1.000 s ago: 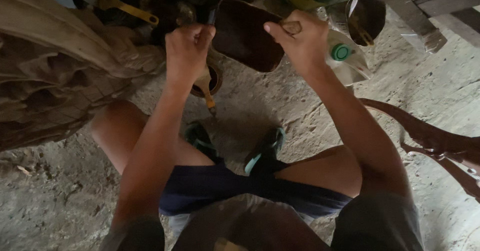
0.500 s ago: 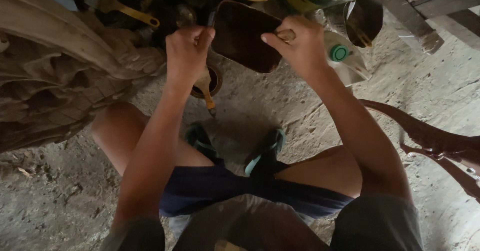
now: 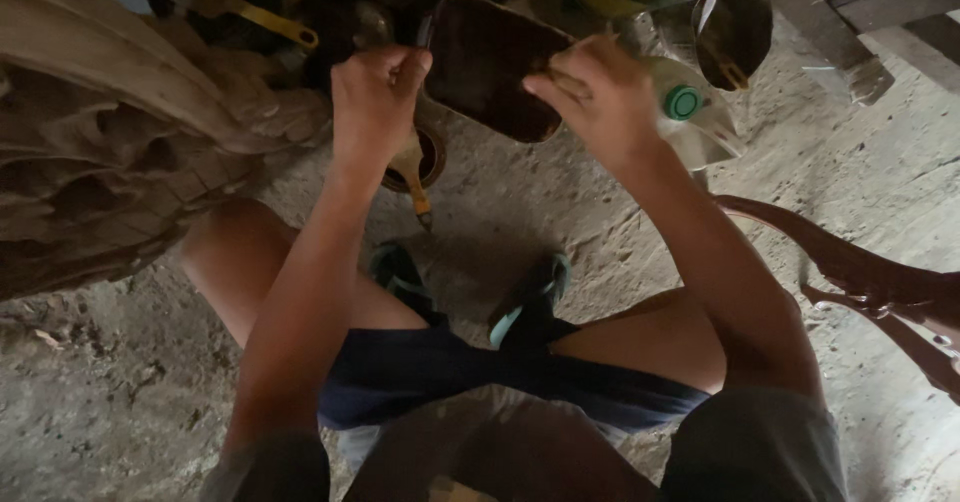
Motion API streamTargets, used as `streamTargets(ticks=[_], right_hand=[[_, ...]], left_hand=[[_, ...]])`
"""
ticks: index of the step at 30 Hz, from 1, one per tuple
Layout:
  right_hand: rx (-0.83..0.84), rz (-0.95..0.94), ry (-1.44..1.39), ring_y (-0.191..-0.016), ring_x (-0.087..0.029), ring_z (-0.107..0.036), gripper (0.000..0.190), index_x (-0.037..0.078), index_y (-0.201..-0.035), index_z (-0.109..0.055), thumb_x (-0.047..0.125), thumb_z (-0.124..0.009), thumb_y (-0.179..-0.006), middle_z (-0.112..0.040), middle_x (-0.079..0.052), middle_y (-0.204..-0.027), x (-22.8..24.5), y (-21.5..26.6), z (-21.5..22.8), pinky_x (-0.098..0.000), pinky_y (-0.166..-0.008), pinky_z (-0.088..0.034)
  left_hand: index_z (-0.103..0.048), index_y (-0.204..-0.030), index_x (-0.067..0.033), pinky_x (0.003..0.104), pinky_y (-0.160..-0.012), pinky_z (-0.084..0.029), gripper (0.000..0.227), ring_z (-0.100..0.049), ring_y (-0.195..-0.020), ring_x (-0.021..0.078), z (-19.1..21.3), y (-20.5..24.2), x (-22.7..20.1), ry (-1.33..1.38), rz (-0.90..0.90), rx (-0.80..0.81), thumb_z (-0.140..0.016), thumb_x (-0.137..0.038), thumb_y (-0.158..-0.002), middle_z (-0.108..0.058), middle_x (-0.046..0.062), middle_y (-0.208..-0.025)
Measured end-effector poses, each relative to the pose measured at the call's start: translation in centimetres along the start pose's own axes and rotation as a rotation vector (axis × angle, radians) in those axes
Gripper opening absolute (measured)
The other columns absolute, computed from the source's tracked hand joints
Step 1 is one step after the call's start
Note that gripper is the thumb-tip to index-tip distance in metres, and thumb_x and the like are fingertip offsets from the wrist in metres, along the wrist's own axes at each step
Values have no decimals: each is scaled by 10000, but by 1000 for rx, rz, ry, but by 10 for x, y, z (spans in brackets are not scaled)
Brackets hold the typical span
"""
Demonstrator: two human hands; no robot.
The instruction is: The person pours a dark liquid from a small can into a rectangular container and stirs it with a spoon. They then pour more liquid from a plastic bottle into the same container and continue stirring.
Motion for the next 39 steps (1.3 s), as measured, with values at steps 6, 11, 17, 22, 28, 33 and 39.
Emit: streamTargets(ticks=[6, 11, 17, 22, 28, 33, 39], right_hand=[[153, 1, 5, -696, -195, -624, 351, 16, -866, -637, 178, -924, -987, -645, -108, -854, 7, -5, 1, -324, -610, -531], [143, -44, -105, -780, -171, -720, 280, 4, -925, -695, 160, -918, -990, -695, -114, -926, -13, -21, 10, -280, -656, -583], [152, -146, -218, -888, -187, -789, 203, -4, -966, -713, 108, -878, -1003, -756, -141, -960, -30, -30, 13, -275, -743, -644], [158, -204, -245, -922, -200, -803, 205, 6, -985, -718, 124, -885, -1001, -773, -142, -966, -35, -28, 13, -296, -797, -655], [157, -66, -168, -857, -180, -758, 236, 16, -954, -711, 159, -893, -1001, -750, -113, -959, -22, -26, 14, -297, -740, -612], [232, 27, -8, -648, -191, -614, 323, 15, -853, -666, 186, -923, -949, -640, -99, -802, -2, -29, 10, -322, -585, -518], [293, -52, -116, -758, -195, -728, 296, -1, -909, -676, 183, -902, -966, -714, -118, -891, -11, -35, 12, -294, -646, -556]], left_hand=[[-770, -905, 31, 362, -466, -365, 242, -473, -455, 194, -1, -1, 2, -70, 15, 37, -749, -156, -1058, -561, 156, -578], [-818, -942, -5, 356, -440, -316, 195, -457, -425, 156, 1, -1, -1, 1, 129, 55, -727, -149, -1036, -548, 134, -537], [-819, -975, -12, 301, -463, -424, 181, -532, -440, 136, 4, -4, -12, 2, 72, 33, -740, -166, -1030, -624, 114, -587], [-814, -984, -10, 328, -446, -406, 179, -557, -455, 141, 4, -2, -11, 1, 113, 39, -744, -172, -1018, -667, 105, -621], [-811, -996, -10, 316, -471, -440, 176, -597, -507, 145, 3, -3, -9, 22, 38, 2, -742, -169, -1023, -688, 108, -670], [-809, -970, -11, 334, -467, -427, 187, -566, -488, 161, 1, -3, -4, -2, 58, 20, -744, -175, -1031, -647, 119, -633], [-808, -955, -13, 359, -449, -368, 208, -506, -464, 158, -1, -1, -2, 2, 67, 31, -737, -188, -1041, -608, 105, -608]])
Point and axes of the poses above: each hand's wrist, its own y-axis away from the middle knuckle, its own z-axis out of the back of the hand, x = y × z, the point moved 3 cm from there along -y, towards the middle knuckle
